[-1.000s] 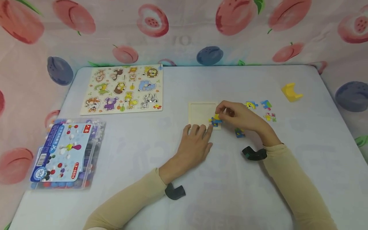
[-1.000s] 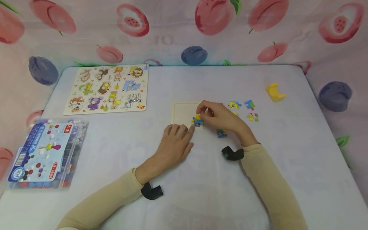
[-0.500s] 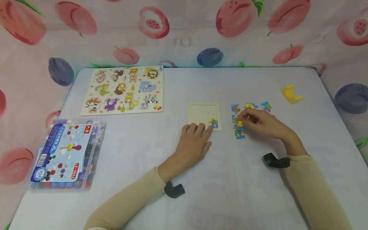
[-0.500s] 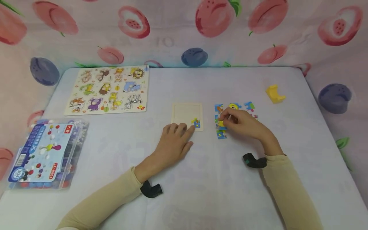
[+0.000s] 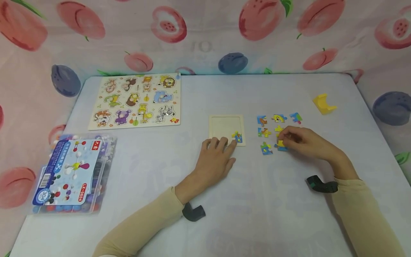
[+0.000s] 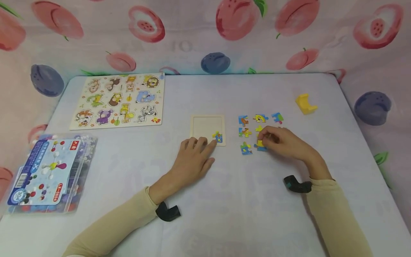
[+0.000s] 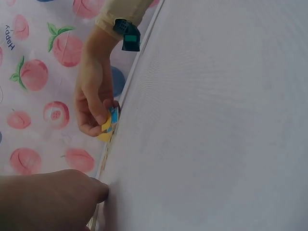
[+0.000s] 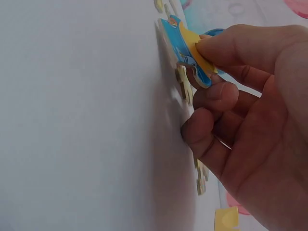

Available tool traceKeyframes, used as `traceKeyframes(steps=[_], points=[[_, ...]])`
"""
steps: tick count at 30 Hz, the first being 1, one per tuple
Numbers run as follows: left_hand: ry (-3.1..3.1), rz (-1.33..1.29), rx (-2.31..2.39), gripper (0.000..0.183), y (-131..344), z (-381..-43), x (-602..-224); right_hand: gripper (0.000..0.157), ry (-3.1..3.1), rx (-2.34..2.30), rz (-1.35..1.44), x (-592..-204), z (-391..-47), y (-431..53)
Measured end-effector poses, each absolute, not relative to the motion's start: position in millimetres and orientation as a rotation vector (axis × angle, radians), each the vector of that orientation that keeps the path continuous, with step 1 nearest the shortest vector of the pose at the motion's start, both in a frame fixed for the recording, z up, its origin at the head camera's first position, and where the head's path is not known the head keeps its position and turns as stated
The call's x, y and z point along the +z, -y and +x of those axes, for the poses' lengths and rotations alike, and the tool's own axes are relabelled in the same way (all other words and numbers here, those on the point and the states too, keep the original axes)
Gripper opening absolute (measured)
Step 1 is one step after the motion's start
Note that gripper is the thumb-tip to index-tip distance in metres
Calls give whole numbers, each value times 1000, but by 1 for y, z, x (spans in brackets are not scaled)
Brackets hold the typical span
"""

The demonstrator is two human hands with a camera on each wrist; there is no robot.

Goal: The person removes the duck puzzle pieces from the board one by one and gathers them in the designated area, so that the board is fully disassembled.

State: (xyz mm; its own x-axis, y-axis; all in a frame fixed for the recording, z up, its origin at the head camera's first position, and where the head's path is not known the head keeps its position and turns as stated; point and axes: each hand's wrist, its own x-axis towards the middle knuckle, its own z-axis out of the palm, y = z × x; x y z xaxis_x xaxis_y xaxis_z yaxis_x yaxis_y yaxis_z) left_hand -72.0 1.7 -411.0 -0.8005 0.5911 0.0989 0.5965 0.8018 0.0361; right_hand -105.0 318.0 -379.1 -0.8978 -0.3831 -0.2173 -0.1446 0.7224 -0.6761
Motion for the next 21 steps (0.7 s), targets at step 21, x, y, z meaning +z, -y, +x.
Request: traceKeyframes(steps=[21], points=[[2915, -960, -111, 50, -2, -71, -408, 13, -2649, -962, -516, -376, -110, -302]])
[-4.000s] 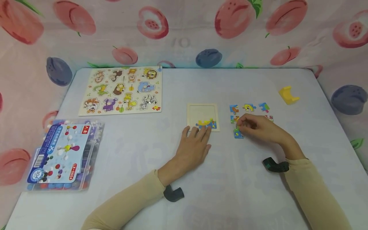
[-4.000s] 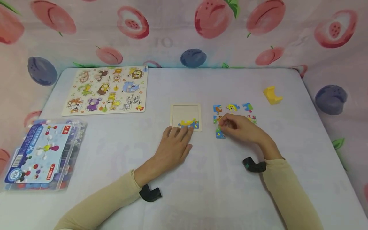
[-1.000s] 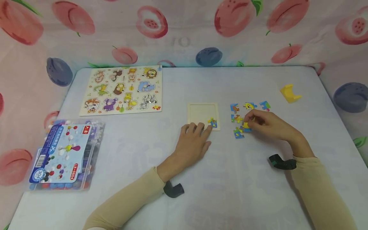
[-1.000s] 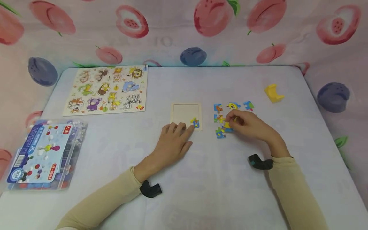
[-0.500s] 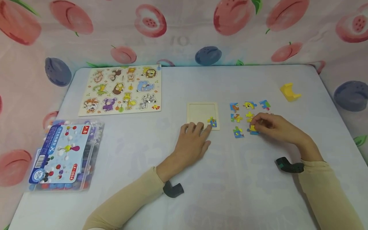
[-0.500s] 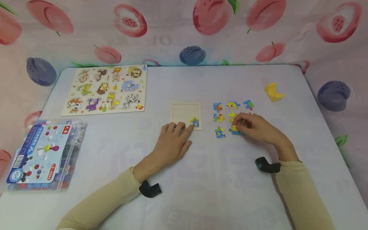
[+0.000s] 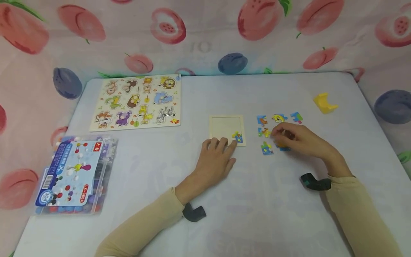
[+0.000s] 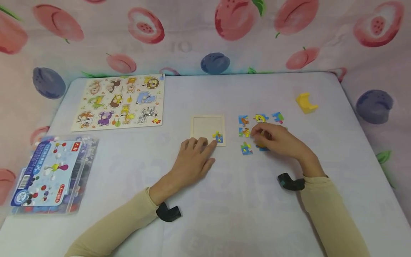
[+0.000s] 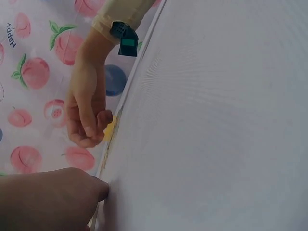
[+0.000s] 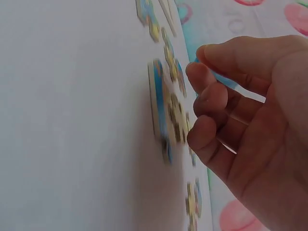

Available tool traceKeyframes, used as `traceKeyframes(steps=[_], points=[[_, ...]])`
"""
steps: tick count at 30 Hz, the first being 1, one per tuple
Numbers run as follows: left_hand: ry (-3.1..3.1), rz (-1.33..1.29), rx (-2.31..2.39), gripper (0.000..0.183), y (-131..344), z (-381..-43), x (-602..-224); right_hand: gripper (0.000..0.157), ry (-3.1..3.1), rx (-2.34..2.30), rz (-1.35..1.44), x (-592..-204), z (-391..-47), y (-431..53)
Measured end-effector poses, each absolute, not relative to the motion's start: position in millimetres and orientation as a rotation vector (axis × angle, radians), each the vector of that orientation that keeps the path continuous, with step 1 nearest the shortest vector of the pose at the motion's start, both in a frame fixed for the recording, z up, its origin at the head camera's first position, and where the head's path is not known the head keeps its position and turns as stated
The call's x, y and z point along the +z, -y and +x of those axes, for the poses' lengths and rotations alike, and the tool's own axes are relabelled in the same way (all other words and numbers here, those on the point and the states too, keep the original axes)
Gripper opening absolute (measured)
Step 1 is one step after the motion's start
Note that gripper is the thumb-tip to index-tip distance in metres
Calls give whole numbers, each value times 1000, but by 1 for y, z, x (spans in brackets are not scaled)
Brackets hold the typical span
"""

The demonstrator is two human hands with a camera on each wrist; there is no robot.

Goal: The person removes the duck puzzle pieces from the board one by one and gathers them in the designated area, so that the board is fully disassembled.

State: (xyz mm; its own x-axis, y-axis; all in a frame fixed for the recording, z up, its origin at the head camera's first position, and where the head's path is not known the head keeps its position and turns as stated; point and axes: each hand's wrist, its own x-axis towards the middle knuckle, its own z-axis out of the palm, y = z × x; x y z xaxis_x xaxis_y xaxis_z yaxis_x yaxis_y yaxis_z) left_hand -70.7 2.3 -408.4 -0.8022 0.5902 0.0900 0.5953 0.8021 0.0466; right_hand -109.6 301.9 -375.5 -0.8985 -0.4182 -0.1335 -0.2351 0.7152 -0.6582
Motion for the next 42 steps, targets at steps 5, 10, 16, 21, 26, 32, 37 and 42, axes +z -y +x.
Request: traceKeyframes(steps=[5, 10, 16, 21, 26, 32, 37, 42], points=[[2918, -965, -119, 50, -3, -71, -411, 12, -2601, -967, -585, -378, -117, -284], [2923, -962, -115, 51, -4, -70, -411, 11, -2556, -1000, -715, -380, -124, -267], [2901, -964, -108, 51, -4, -69, -411, 14, -2589, -972, -792, -383, -133, -245], [2895, -958, -102, 51, -5, -70, -411, 22, -2605, -904, -854, -385, -138, -227], [2894, -963, -99, 50, -5, -71, -412, 32, -2660, -775, -871, -387, -139, -217], [2886, -958, -74, 50, -4, -72, -412, 32, -2662, -770, -829, -386, -138, -211], [2884, -951, -66, 50, -3, -72, -413, 32, -2655, -775, -785, -385, -136, -207], [2875, -946, -61, 51, -2, -72, -414, 33, -2646, -783, -743, -387, -134, -206]])
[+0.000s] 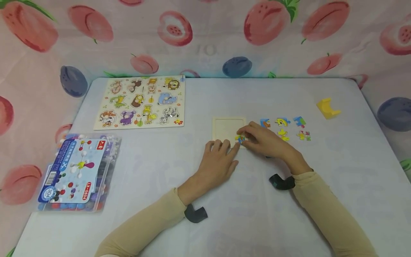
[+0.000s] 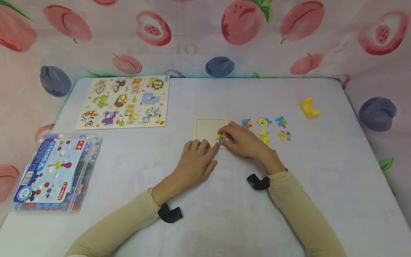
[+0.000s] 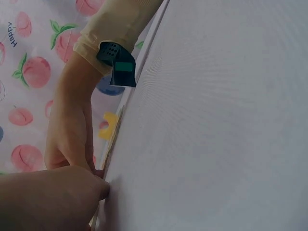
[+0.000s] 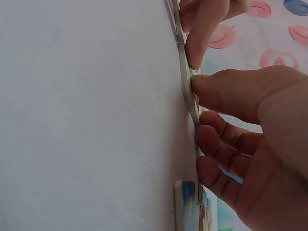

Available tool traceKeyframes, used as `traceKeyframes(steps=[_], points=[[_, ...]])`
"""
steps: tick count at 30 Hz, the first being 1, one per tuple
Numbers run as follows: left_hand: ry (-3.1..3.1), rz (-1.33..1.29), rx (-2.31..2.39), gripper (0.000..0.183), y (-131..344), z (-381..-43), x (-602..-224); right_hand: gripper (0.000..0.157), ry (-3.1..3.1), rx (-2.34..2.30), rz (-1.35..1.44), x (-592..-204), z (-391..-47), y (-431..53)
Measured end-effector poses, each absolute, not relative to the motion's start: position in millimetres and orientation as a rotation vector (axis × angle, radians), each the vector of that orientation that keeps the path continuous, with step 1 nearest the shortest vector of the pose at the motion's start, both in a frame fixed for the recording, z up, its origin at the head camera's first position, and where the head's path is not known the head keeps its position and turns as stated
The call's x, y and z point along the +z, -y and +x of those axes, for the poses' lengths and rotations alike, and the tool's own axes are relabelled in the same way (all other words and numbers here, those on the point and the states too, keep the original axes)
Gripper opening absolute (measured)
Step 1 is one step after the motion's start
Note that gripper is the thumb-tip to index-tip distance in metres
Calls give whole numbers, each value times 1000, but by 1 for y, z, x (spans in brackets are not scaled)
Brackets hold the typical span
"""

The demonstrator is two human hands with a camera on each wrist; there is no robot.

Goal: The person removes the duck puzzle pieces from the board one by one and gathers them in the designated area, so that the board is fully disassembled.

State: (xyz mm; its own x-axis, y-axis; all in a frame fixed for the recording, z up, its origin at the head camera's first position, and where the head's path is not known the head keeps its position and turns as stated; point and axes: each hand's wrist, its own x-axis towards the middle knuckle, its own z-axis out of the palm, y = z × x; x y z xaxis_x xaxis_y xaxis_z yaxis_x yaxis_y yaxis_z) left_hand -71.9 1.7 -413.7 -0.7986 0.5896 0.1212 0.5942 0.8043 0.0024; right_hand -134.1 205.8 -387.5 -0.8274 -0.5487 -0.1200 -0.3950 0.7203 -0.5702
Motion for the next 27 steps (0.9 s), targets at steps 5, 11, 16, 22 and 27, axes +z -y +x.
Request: traceKeyframes(steps=[5, 11, 16, 22, 27], points=[[2868, -944, -66, 51, -1, -71, -415, 32, -2659, -803, -748, -391, -132, -206], [2875, -920, -89, 51, -1, -70, -416, 30, -2668, -897, -743, -390, -131, -207], [2889, -930, -98, 41, -1, -71, -416, 19, -2642, -962, -706, -390, -133, -210], [2882, -928, -113, 34, -1, -71, -414, 19, -2631, -1011, -714, -385, -134, -218], [2872, -930, -120, 34, -1, -72, -414, 24, -2622, -1040, -612, -377, -135, -235]])
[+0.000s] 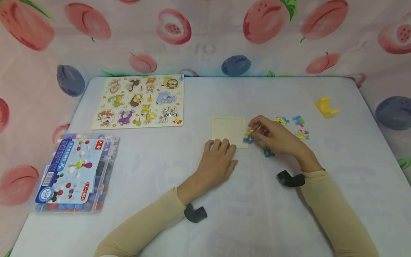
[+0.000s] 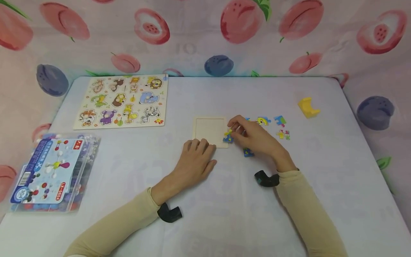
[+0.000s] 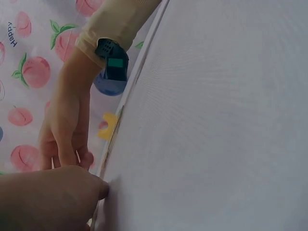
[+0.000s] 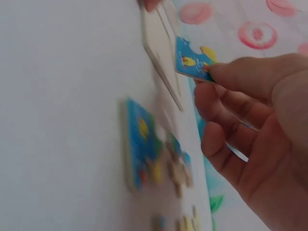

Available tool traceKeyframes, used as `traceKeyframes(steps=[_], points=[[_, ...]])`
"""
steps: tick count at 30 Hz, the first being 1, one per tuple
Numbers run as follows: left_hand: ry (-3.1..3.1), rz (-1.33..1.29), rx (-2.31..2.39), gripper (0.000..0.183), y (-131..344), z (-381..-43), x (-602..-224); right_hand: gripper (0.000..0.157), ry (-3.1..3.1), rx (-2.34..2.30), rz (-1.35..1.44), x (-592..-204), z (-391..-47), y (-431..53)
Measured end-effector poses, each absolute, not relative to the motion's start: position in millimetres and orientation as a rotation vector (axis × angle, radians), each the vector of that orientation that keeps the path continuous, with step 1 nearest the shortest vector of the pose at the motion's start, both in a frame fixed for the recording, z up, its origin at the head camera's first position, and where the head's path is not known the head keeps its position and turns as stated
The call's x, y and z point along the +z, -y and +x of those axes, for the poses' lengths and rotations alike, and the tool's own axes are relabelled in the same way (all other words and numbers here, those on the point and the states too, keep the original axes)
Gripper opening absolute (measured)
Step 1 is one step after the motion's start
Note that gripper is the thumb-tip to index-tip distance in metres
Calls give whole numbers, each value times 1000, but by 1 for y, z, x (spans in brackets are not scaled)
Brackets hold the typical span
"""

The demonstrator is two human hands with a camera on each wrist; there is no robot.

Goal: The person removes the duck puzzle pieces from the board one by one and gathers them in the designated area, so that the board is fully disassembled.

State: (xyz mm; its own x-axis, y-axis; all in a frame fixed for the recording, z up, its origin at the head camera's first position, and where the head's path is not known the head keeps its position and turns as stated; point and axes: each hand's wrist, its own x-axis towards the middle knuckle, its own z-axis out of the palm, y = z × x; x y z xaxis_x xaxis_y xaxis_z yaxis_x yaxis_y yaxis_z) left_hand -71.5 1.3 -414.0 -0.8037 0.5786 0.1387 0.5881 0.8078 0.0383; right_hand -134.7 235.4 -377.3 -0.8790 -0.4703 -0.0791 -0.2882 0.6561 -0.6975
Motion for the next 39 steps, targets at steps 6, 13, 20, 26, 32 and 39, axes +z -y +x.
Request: traceKeyframes(steps=[6, 13, 20, 26, 32, 39], points=[[2873, -951, -142, 39, -3, -70, -411, 14, -2573, -964, -558, -364, -135, -267], [2875, -943, -146, 41, -1, -68, -409, 12, -2500, -937, -495, -353, -135, -302], [2897, -947, -182, 42, 2, -65, -411, 12, -2444, -969, -511, -357, -133, -325], [2871, -955, -193, 41, 2, -65, -412, 11, -2436, -916, -510, -359, -132, -343], [2874, -970, -165, 41, 1, -66, -412, 15, -2469, -834, -348, -358, -128, -357], [2855, -972, -161, 41, 1, -67, -412, 26, -2465, -719, -245, -354, -124, -373]])
